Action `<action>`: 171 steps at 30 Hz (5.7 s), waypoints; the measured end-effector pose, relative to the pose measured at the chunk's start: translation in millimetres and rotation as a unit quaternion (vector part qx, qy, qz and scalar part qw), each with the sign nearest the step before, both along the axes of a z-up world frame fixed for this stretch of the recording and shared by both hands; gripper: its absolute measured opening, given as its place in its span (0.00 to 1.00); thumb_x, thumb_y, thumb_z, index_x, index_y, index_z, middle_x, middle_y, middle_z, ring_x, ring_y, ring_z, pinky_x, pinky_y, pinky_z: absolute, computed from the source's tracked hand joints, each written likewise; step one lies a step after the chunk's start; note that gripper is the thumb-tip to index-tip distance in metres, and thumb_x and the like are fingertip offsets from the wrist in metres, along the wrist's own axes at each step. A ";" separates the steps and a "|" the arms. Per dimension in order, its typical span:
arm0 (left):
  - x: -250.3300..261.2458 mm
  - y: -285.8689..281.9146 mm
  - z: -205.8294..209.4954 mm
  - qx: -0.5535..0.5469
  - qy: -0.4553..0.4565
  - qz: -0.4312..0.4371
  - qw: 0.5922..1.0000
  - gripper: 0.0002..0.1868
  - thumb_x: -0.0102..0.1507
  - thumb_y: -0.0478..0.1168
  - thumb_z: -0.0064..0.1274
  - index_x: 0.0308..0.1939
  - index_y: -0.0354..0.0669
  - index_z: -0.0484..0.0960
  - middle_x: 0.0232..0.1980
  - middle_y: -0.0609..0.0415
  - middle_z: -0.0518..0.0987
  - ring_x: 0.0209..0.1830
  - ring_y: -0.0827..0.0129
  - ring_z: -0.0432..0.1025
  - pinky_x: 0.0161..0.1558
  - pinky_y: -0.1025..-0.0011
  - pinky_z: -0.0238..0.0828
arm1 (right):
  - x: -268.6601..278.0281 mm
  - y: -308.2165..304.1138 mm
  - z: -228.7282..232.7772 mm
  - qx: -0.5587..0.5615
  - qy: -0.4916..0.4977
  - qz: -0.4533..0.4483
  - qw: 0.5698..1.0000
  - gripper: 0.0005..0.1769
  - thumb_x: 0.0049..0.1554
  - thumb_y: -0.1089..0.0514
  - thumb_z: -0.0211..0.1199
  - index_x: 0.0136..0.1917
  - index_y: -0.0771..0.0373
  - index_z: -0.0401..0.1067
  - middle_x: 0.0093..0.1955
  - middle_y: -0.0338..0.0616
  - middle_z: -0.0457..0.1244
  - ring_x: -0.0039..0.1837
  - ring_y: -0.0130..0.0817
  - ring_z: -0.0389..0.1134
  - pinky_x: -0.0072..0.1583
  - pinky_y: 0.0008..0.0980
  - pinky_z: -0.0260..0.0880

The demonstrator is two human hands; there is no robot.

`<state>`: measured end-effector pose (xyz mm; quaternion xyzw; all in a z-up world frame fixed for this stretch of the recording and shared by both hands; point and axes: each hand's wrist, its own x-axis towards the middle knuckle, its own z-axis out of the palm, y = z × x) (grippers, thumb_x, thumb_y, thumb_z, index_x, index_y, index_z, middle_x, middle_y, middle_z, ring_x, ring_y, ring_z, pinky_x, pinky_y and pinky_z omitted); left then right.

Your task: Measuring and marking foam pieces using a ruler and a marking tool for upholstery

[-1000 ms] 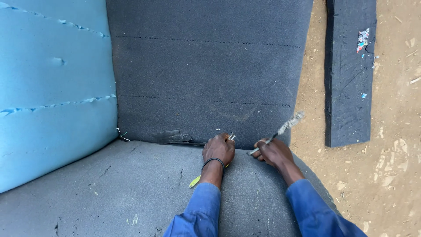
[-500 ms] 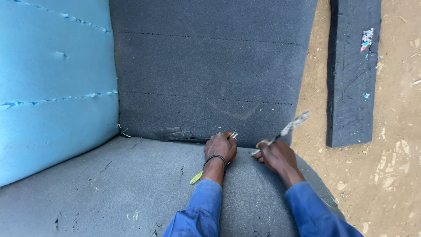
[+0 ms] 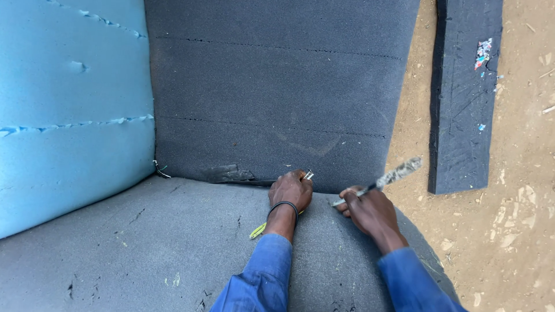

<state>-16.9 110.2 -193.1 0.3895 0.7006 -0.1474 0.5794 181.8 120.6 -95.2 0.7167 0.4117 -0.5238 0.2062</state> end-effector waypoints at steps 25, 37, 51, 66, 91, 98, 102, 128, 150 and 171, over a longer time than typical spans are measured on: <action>10.9 -9.0 -10.9 0.049 0.022 0.010 0.999 0.15 0.70 0.51 0.46 0.44 0.56 0.89 0.53 0.44 0.91 0.59 0.38 0.81 0.58 0.46 0.74 | 4.6 -29.8 53.7 0.060 -0.070 -0.009 0.996 0.25 0.70 0.40 0.50 0.67 0.35 0.87 0.55 0.29 0.84 0.53 0.31 0.85 0.54 0.33 0.80; 12.1 -8.4 -12.4 0.039 0.022 0.007 0.999 0.15 0.70 0.51 0.46 0.44 0.59 0.90 0.54 0.46 0.91 0.60 0.39 0.81 0.61 0.47 0.73 | 0.1 -30.6 113.3 0.050 -0.063 -0.024 0.996 0.24 0.67 0.40 0.52 0.59 0.36 0.90 0.48 0.24 0.88 0.58 0.22 0.89 0.62 0.28 0.81; 11.6 -5.3 -5.0 0.052 -0.008 0.007 0.999 0.15 0.69 0.52 0.48 0.43 0.60 0.91 0.54 0.47 0.92 0.60 0.41 0.81 0.59 0.48 0.73 | -2.8 -52.9 136.1 0.050 -0.121 0.016 0.991 0.20 0.61 0.36 0.58 0.55 0.23 0.90 0.54 0.19 0.85 0.61 0.32 0.85 0.59 0.38 0.78; 7.9 -24.0 130.2 0.150 -0.095 -0.108 0.978 0.15 0.72 0.55 0.48 0.47 0.61 0.90 0.47 0.46 0.92 0.52 0.38 0.83 0.48 0.39 0.75 | 0.5 -79.0 175.0 0.094 -0.075 -0.068 0.990 0.19 0.62 0.44 0.62 0.54 0.28 0.94 0.45 0.16 0.88 0.48 0.21 0.90 0.53 0.26 0.80; 16.0 -140.3 188.8 0.492 0.071 -0.017 0.868 0.10 0.70 0.44 0.55 0.52 0.54 0.89 0.41 0.54 0.86 0.39 0.50 0.80 0.42 0.50 0.72 | -15.8 -109.5 199.6 0.172 -0.071 0.003 0.982 0.22 0.64 0.38 0.56 0.61 0.30 0.89 0.60 0.20 0.83 0.65 0.31 0.83 0.66 0.37 0.76; 18.5 -143.5 182.7 0.502 0.070 -0.016 0.862 0.10 0.68 0.43 0.55 0.52 0.55 0.88 0.41 0.53 0.85 0.40 0.46 0.80 0.42 0.46 0.71 | -12.8 -107.6 194.7 0.233 -0.028 -0.002 0.972 0.23 0.67 0.44 0.54 0.66 0.40 0.87 0.53 0.31 0.84 0.53 0.37 0.84 0.55 0.44 0.81; 18.5 -144.2 181.4 0.504 0.071 -0.017 0.860 0.12 0.69 0.43 0.54 0.53 0.53 0.89 0.42 0.52 0.86 0.40 0.46 0.80 0.44 0.47 0.72 | -11.7 -117.3 178.5 0.276 -0.017 0.024 0.961 0.21 0.66 0.47 0.58 0.61 0.50 0.89 0.61 0.38 0.81 0.59 0.43 0.84 0.56 0.46 0.83; 28.3 -150.7 152.2 0.538 0.109 0.011 0.836 0.11 0.70 0.49 0.47 0.50 0.60 0.84 0.38 0.53 0.85 0.41 0.47 0.87 0.45 0.44 0.84 | -14.9 -161.0 212.8 0.298 0.015 -0.025 0.954 0.24 0.69 0.44 0.57 0.71 0.45 0.86 0.52 0.58 0.78 0.63 0.70 0.78 0.61 0.66 0.80; 23.4 -153.9 151.2 0.556 0.090 0.024 0.826 0.10 0.69 0.48 0.50 0.50 0.59 0.84 0.39 0.49 0.84 0.42 0.41 0.86 0.44 0.41 0.84 | -25.0 -174.5 238.4 0.394 0.031 -0.075 0.916 0.21 0.71 0.57 0.58 0.70 0.63 0.85 0.57 0.63 0.78 0.64 0.69 0.79 0.64 0.63 0.79; 19.4 -154.7 161.5 0.563 0.097 0.035 0.820 0.06 0.69 0.48 0.51 0.46 0.60 0.84 0.36 0.54 0.82 0.41 0.48 0.86 0.43 0.47 0.84 | -16.5 -151.3 178.6 0.335 -0.042 -0.042 0.940 0.24 0.70 0.41 0.56 0.68 0.46 0.87 0.62 0.60 0.78 0.70 0.68 0.76 0.71 0.65 0.75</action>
